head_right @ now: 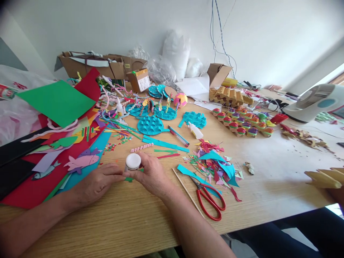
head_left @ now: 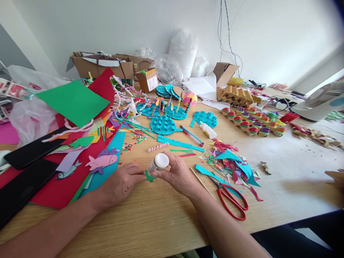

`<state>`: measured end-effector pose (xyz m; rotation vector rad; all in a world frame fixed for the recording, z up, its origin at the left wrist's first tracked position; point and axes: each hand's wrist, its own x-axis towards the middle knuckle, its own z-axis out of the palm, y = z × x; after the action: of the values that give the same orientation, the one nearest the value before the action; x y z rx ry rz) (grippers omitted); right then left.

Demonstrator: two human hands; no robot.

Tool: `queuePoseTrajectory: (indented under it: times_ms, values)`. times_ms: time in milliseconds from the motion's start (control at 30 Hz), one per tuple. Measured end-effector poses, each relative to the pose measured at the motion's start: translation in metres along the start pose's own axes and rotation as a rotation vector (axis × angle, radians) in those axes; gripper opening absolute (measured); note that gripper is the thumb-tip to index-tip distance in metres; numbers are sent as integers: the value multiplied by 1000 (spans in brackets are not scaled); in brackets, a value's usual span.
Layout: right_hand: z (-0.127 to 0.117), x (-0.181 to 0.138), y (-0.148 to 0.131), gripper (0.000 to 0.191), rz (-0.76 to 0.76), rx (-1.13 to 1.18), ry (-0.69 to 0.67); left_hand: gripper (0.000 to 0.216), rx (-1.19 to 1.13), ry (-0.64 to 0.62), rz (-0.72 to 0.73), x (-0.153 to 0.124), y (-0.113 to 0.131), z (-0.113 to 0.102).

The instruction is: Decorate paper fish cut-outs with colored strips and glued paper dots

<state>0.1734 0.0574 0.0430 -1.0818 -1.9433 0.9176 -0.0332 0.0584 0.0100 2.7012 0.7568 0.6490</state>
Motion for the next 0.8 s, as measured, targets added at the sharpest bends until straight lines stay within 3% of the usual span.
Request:
queuePoseTrajectory:
  times_ms: [800]
  values:
    - [4, 0, -2, 25, 6, -8, -10, 31, 107, -2, 37, 3, 4, -2]
